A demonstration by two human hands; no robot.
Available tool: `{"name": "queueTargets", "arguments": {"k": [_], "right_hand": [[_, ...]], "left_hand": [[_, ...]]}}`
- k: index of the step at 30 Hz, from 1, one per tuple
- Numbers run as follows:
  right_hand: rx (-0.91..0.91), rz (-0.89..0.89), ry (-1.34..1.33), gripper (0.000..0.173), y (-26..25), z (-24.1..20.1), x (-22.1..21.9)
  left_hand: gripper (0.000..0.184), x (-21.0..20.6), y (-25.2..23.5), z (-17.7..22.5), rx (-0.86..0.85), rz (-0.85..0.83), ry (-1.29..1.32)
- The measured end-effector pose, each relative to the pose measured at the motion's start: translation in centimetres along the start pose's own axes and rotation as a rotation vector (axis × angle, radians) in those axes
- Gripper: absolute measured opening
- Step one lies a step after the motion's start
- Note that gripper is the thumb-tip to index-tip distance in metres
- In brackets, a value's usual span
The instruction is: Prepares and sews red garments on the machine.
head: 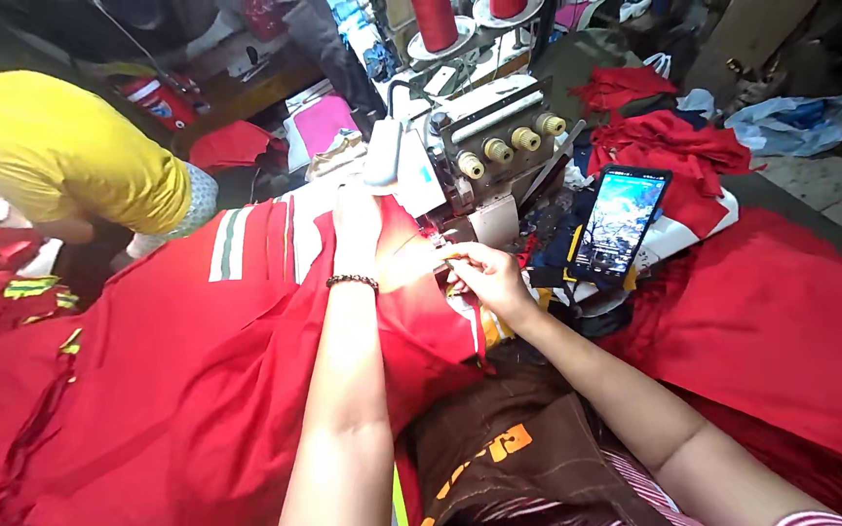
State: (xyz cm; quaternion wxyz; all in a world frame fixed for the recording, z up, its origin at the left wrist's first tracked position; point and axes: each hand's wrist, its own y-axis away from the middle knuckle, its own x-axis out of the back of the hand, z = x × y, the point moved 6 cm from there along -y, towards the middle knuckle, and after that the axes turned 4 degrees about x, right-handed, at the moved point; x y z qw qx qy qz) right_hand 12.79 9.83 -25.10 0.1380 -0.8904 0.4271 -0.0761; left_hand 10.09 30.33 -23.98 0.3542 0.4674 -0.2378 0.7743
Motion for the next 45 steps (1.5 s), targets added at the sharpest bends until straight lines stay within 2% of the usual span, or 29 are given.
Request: {"name": "queueTargets", "arguments": {"k": [2,3,4,5,6,8,10,12,13,15,18,21,23,24,26,27,29,31,32,33,34,35,36,37,39,41,43,45], "right_hand": [[-0.011,-0.013,0.024,0.021,0.0,-0.1,0.1],[-0.032,-0.032,0.05,0.02,0.0,-0.3,0.1],[-0.058,-0.062,0.077,0.019,-0.1,-0.6,0.1],[-0.078,-0.094,0.106,0.018,-0.2,-0.9,0.1],[-0.075,-0.119,0.119,0.018,-0.3,-1.4,-0.1],[0.008,-0.125,0.108,0.017,-0.6,-2.4,-1.0],[0.128,-0.153,0.105,0.029,-0.9,-3.6,-2.4],[0.185,-0.251,0.162,0.047,-1.1,-4.4,-3.8],[0.195,-0.308,0.192,0.05,-1.1,-4.4,-4.4],[0.236,-0.427,0.22,0.044,-0.5,-4.7,-4.8],[0.259,-0.47,0.316,0.023,0.8,-4.2,-3.2],[0.208,-0.355,0.614,0.019,1.5,-2.8,-0.1],[0.206,-0.258,0.657,0.023,2.0,-2.2,1.1],[0.188,-0.264,0.609,0.035,2.5,-2.0,1.2],[0.033,-0.404,0.414,0.06,4.1,-1.6,0.3],[-0.053,-0.484,0.294,0.065,5.0,-1.3,-0.4],[-0.136,-0.503,0.087,0.06,5.7,-1.3,-1.1],[-0.227,-0.35,-0.09,0.047,5.1,-1.3,-0.9],[-0.276,-0.265,-0.197,0.04,4.7,-1.2,-0.7],[-0.316,-0.191,-0.299,0.033,4.2,-1.0,-0.6],[-0.342,-0.138,-0.373,0.029,3.6,-0.6,-0.6],[-0.348,-0.11,-0.413,0.027,3.1,-0.4,-0.5],[-0.348,-0.098,-0.431,0.025,2.7,-0.2,-0.5],[-0.353,-0.092,-0.439,0.021,2.4,0.1,-0.5],[-0.376,-0.087,-0.442,0.009,2.3,0.8,-0.7],[-0.417,-0.081,-0.417,0.009,2.7,1.6,-0.7],[-0.448,-0.089,-0.403,0.011,2.8,1.8,-0.5],[-0.433,-0.094,-0.396,0.011,2.8,1.7,-0.3]], "left_hand": [[0.027,1.1,-4.5,-4.3,-0.159,0.483,-0.18],[0.028,1.9,-5.2,-5.9,-0.203,0.688,-0.268],[0.032,3.6,-3.9,-6.0,-0.172,0.76,-0.285],[0.034,6.2,-0.9,-4.6,-0.071,0.679,-0.238],[0.033,8.5,2.0,-3.7,0.013,0.689,-0.157],[0.027,11.8,6.8,-3.2,0.096,0.898,-0.021],[0.024,13.6,11.6,-2.5,0.055,1.087,0.07],[0.024,14.3,15.6,-1.1,-0.085,1.142,0.233],[0.022,14.4,17.1,-0.2,-0.168,1.154,0.31],[0.019,13.8,19.1,1.4,-0.284,1.127,0.414],[0.019,10.2,19.4,2.5,-0.348,0.912,0.512],[0.012,5.6,18.4,4.0,-0.429,0.708,0.556],[0.008,5.0,18.1,6.4,-0.565,0.676,0.531],[0.009,5.9,17.9,7.7,-0.656,0.682,0.518],[0.01,9.2,17.0,9.5,-0.809,0.715,0.477],[0.012,11.5,16.1,10.0,-0.856,0.745,0.421],[0.016,16.4,13.1,10.4,-0.913,0.874,0.25],[0.017,20.6,8.3,10.1,-0.936,0.969,0.093],[0.015,21.9,5.6,9.4,-0.896,0.926,0.049],[0.015,22.5,3.1,8.3,-0.817,0.797,0.013],[0.029,22.3,1.5,7.1,-0.715,0.61,0.001],[0.046,21.3,1.3,6.1,-0.632,0.459,0.025],[0.049,19.5,2.4,5.3,-0.55,0.369,0.054],[0.041,17.0,4.6,4.5,-0.489,0.309,0.083],[0.021,11.3,8.5,3.8,-0.53,0.216,0.19],[0.016,6.3,10.8,3.2,-0.59,0.144,0.312],[0.019,4.0,12.5,2.7,-0.623,0.074,0.35],[0.024,3.7,13.4,2.5,-0.644,-0.021,0.25]]}}
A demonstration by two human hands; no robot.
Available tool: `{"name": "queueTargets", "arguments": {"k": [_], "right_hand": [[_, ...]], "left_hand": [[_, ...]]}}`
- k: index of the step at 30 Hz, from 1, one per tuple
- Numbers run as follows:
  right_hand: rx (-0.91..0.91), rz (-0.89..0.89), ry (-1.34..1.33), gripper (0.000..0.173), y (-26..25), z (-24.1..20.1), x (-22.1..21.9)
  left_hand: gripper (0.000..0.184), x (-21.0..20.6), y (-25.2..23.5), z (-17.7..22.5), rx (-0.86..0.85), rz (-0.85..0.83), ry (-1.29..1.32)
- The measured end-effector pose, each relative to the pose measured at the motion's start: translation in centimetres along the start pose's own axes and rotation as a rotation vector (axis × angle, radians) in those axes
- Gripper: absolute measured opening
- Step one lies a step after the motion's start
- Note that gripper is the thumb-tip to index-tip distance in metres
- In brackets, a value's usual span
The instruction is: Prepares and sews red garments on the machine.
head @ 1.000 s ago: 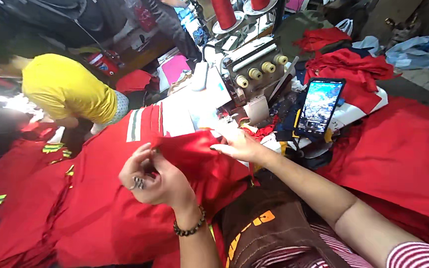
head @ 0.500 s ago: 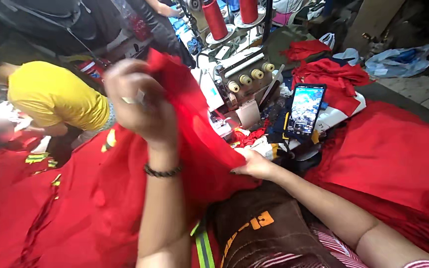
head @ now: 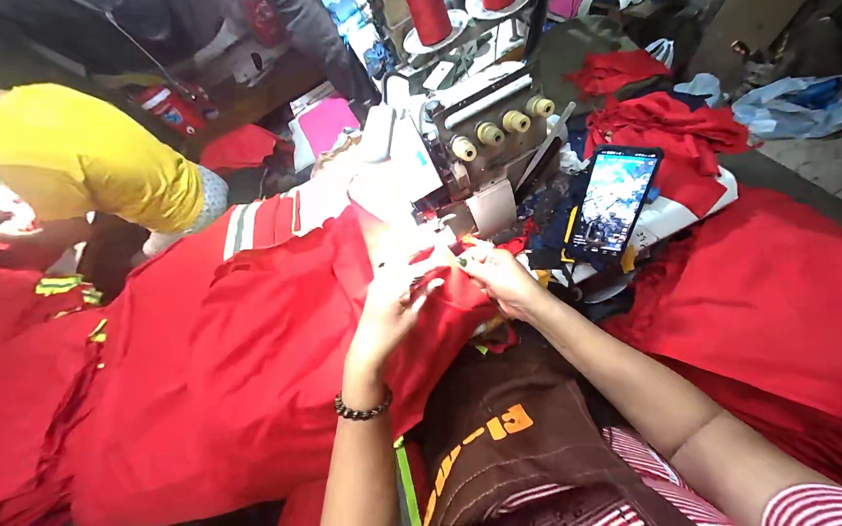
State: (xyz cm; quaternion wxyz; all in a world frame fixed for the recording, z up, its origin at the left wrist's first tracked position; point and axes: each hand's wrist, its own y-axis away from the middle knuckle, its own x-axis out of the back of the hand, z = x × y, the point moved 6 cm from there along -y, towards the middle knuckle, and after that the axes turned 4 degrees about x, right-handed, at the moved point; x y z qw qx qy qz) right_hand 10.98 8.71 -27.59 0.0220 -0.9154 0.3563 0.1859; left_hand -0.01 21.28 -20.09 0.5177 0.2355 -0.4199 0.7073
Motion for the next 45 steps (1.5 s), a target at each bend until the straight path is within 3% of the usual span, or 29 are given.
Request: {"name": "queueTargets", "arguments": {"k": [4,8,11,13,16,20,22,26,31,38,43,45], "right_hand": [[0.069,0.03,0.017,0.013,0.0,0.0,0.4],[0.03,-0.022,0.023,0.013,0.4,0.0,0.0],[0.097,-0.202,0.151,0.04,0.8,0.0,-1.1],[0.162,-0.246,0.248,0.046,1.1,0.2,-1.8],[0.23,-0.169,0.308,0.036,1.3,0.7,-1.8],[0.267,-0.086,0.317,0.029,2.1,0.4,-1.0],[0.287,-0.07,0.298,0.028,2.5,0.1,-0.8],[0.303,-0.061,0.27,0.03,2.9,0.0,-1.0],[0.321,-0.064,0.265,0.031,3.1,-0.5,-1.2],[0.35,-0.309,0.365,0.035,3.5,-2.5,-4.4],[0.385,-0.428,0.412,0.031,3.3,-1.9,-6.0],[0.367,-0.479,0.403,0.031,3.5,-1.6,-6.7]], "left_hand": [[0.012,1.1,1.3,0.9,-0.112,-0.056,-0.236],[0.01,1.0,5.1,0.9,-0.029,-0.058,-0.465],[0.013,0.1,8.4,0.7,0.042,0.075,-0.527],[0.014,-0.5,10.5,0.9,0.079,0.171,-0.512],[0.016,-1.2,13.0,0.8,0.131,0.211,-0.564],[0.025,-1.0,15.1,-1.2,0.361,0.084,-0.543],[0.025,-0.3,15.0,-1.1,0.383,0.137,-0.514],[0.021,-0.1,13.1,0.9,0.268,0.281,-0.452],[0.022,-3.7,10.5,0.3,0.133,0.032,-0.521],[0.007,-1.3,8.5,-0.3,0.052,0.158,-0.105],[0.016,1.3,10.2,-1.8,0.203,0.207,0.255],[0.025,2.4,9.6,-2.2,0.3,0.248,0.268]]}}
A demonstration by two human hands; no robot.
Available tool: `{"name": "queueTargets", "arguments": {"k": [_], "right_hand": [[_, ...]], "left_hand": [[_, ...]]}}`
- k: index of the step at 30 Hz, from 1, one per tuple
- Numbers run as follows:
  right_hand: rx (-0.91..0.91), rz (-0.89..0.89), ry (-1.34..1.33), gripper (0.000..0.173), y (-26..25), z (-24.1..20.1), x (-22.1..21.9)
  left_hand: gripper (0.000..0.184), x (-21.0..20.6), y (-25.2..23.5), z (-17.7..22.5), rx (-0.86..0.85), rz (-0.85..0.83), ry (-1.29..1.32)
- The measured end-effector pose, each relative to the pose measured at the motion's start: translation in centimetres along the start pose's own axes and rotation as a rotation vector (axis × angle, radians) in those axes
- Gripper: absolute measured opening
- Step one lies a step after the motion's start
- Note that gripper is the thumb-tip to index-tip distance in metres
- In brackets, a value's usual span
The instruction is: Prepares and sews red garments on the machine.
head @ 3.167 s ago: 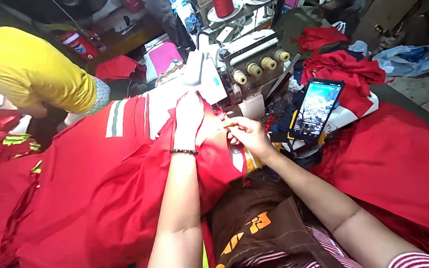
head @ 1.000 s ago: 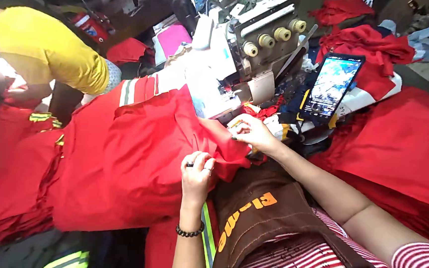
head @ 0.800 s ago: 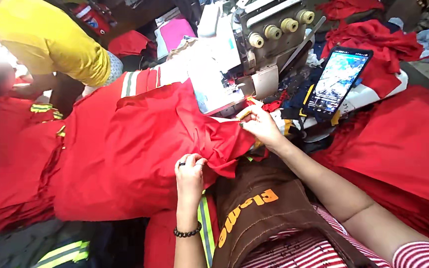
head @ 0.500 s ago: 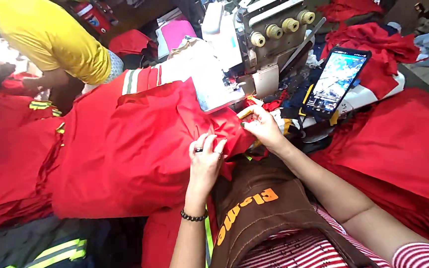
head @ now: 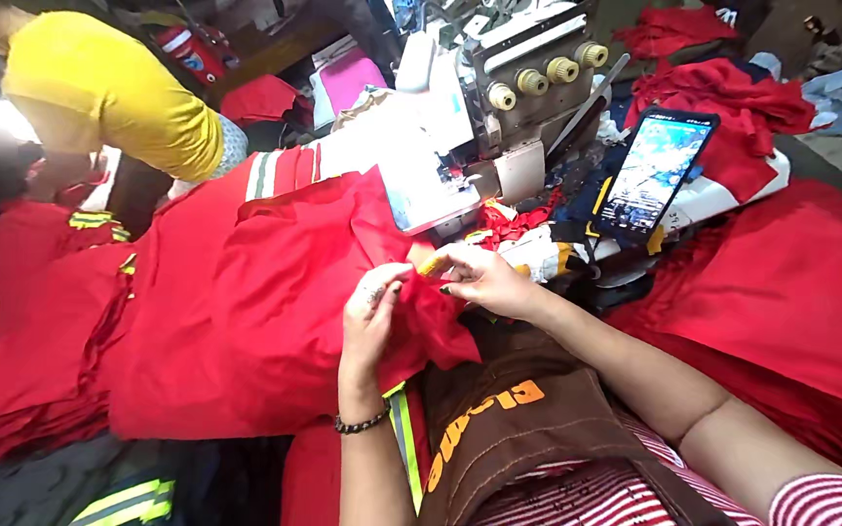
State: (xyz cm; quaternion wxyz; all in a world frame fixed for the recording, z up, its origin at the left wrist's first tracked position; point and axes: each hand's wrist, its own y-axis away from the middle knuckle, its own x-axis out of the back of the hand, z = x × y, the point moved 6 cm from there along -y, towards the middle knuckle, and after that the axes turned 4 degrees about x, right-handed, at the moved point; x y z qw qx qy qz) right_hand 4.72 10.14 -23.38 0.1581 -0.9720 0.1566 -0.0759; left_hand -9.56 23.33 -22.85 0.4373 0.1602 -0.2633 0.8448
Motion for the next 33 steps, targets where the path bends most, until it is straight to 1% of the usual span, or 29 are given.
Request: {"name": "queueTargets", "arguments": {"k": [2,4,5,6,7,8,9,10,11,12,13,14,15,16,17,19,20,21,22,24,27,31,33], "right_hand": [[0.006,-0.051,0.011,0.027,0.0,-0.5,-1.3],[0.007,-0.138,0.069,0.025,0.1,-1.0,-3.0],[0.03,-0.193,0.119,0.027,0.1,-1.4,-3.8],[0.062,-0.245,0.17,0.026,0.3,-1.5,-4.5],[0.085,-0.29,0.223,0.025,0.5,-1.5,-5.1],[0.097,-0.332,0.266,0.024,0.8,-1.2,-5.4],[0.095,-0.367,0.291,0.024,1.0,-1.0,-5.4],[0.089,-0.391,0.298,0.025,1.2,-0.9,-5.2],[0.11,-0.374,0.295,0.024,1.3,-1.1,-4.7],[0.147,-0.316,0.277,0.024,1.2,-1.5,-3.9],[0.172,-0.227,0.249,0.023,1.0,-1.9,-2.8],[0.181,-0.118,0.195,0.023,0.5,-2.1,-1.6],[0.169,-0.004,0.102,0.022,0.0,-2.1,-0.4],[0.146,0.098,-0.004,0.023,-0.4,-2.0,0.8],[0.114,0.187,-0.107,0.026,-0.7,-1.8,2.0],[0.058,0.343,-0.252,0.036,-1.0,-1.1,4.1],[0.013,0.404,-0.276,0.038,-0.8,-0.2,4.9],[-0.048,0.457,-0.281,0.041,-0.4,0.9,5.4],[-0.106,0.49,-0.285,0.043,0.2,2.1,5.7],[-0.196,0.517,-0.32,0.046,1.3,4.1,5.8],[-0.303,0.514,-0.388,0.045,2.6,5.3,5.0],[-0.284,0.499,-0.399,0.05,1.9,5.5,5.3],[-0.267,0.543,-0.367,0.046,1.4,5.1,5.9]], "left_hand": [[0.029,0.1,-1.3,-1.0,0.129,0.075,-0.016],[0.03,-0.8,-2.6,-2.7,0.334,0.123,-0.069],[0.034,-1.6,-3.1,-3.7,0.426,0.101,-0.143],[0.042,-2.4,-3.6,-4.5,0.492,0.042,-0.227],[0.047,-3.2,-4.2,-5.3,0.527,-0.025,-0.308],[0.044,-3.8,-4.9,-5.7,0.529,-0.07,-0.362],[0.037,-3.9,-5.2,-5.9,0.517,-0.073,-0.361],[0.032,-3.5,-5.3,-5.6,0.513,-0.015,-0.305],[0.028,-2.6,-4.9,-5.2,0.52,0.12,-0.195],[0.026,-1.2,-4.5,-4.6,0.5,0.319,-0.045],[0.024,0.3,-4.2,-3.6,0.427,0.518,0.109],[0.021,1.6,-4.4,-2.4,0.322,0.673,0.223],[0.02,2.5,-4.8,-1.0,0.223,0.763,0.29],[0.02,3.0,-5.4,0.6,0.139,0.774,0.308],[0.024,3.0,-6.2,2.0,0.081,0.7,0.28],[0.038,1.7,-7.9,3.8,0.04,0.427,0.112],[0.04,0.6,-8.7,4.2,0.026,0.303,-0.014],[0.036,-0.5,-9.2,4.3,-0.004,0.228,-0.16],[0.03,-1.6,-9.6,4.1,-0.061,0.189,-0.284],[0.026,-3.8,-10.0,3.0,-0.113,0.155,-0.412],[0.034,-6.3,-8.9,2.3,-0.128,0.108,-0.572],[0.04,-7.6,-9.3,2.4,-0.166,0.077,-0.698],[0.044,-7.8,-10.0,2.1,-0.16,0.039,-0.74]]}}
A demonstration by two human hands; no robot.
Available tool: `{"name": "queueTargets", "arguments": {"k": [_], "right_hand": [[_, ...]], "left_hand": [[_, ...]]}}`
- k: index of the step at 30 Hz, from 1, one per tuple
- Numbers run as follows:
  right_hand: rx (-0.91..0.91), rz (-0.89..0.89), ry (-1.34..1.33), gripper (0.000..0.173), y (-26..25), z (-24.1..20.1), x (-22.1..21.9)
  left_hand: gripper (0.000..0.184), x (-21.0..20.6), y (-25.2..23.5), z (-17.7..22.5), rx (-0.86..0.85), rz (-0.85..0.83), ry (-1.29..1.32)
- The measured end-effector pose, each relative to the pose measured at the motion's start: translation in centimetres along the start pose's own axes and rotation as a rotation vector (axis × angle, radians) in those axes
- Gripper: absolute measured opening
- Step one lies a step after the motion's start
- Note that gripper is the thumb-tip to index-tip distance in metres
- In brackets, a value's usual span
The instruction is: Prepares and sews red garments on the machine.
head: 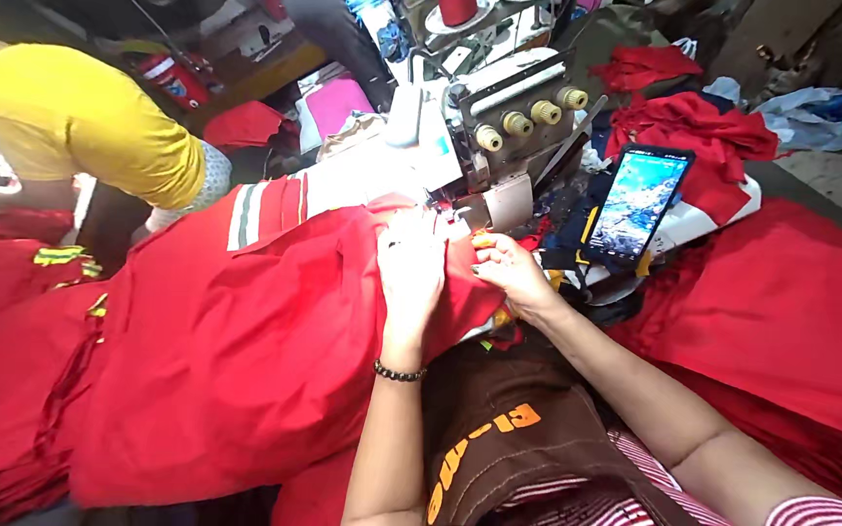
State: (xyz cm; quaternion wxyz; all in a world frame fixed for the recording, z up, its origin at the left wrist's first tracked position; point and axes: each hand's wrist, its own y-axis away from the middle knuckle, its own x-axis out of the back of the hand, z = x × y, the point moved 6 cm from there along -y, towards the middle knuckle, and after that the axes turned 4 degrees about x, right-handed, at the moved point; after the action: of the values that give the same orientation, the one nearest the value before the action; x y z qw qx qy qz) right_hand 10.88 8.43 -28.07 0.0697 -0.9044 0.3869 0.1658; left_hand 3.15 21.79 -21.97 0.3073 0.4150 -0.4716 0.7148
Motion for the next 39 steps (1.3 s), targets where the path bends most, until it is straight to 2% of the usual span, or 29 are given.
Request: {"name": "queueTargets", "arguments": {"k": [3,7,8,11,13,16,17,19,21,24,25,28,30,33,36,39], "right_hand": [[0.082,0.019,0.016,0.043,-0.4,-1.2,-0.1],[0.186,-0.034,0.124,0.053,0.2,-1.1,0.0],[0.185,-0.036,0.149,0.056,0.4,-0.8,0.2],[0.178,-0.015,0.168,0.057,0.8,-0.1,0.7],[0.187,-0.007,0.172,0.057,1.2,-0.1,0.8],[0.246,-0.022,0.148,0.058,1.5,-0.4,0.2],[0.289,-0.044,0.147,0.056,1.6,-0.5,0.0],[0.372,-0.08,0.189,0.041,1.9,-0.6,-0.3],[0.4,-0.08,0.256,0.027,1.8,-0.4,-0.2],[0.26,-0.087,0.249,0.019,1.9,-0.1,0.0],[0.158,-0.09,0.188,0.023,2.0,0.2,0.1],[-0.142,-0.038,0.014,0.047,2.5,0.8,0.2],[-0.263,-0.013,-0.034,0.057,2.7,0.9,0.7],[-0.285,-0.1,0.003,0.05,3.0,0.9,1.3],[-0.285,-0.19,0.071,0.034,3.8,1.3,1.5],[-0.282,-0.185,0.062,0.018,4.8,1.8,1.4]], "left_hand": [[0.048,0.6,-0.1,-0.1,-0.02,-0.06,0.014],[0.048,2.1,-0.3,-1.0,0.026,-0.135,0.258],[0.045,2.6,-0.3,-1.4,0.037,-0.109,0.328],[0.026,4.0,0.7,-2.9,0.013,0.119,0.418],[0.018,4.9,2.2,-2.0,-0.13,0.166,0.361],[0.016,4.1,3.5,0.0,-0.32,0.062,0.039],[0.014,3.4,3.7,0.2,-0.339,0.015,-0.041],[0.007,3.0,3.7,0.5,-0.358,-0.04,-0.027],[0.011,4.2,2.8,1.5,-0.355,-0.048,0.199],[0.013,6.0,0.9,3.1,-0.275,-0.048,0.501],[0.014,6.0,0.3,3.3,-0.25,-0.031,0.505],[0.019,4.4,-1.4,2.4,-0.145,-0.031,0.527],[0.018,4.0,-1.6,1.7,-0.046,-0.064,0.528],[0.02,4.4,-1.8,0.7,0.025,-0.129,0.554],[0.013,4.5,-2.1,0.1,-0.019,-0.142,0.56],[0.008,4.3,-2.4,-0.2,-0.062,-0.12,0.523]]}}
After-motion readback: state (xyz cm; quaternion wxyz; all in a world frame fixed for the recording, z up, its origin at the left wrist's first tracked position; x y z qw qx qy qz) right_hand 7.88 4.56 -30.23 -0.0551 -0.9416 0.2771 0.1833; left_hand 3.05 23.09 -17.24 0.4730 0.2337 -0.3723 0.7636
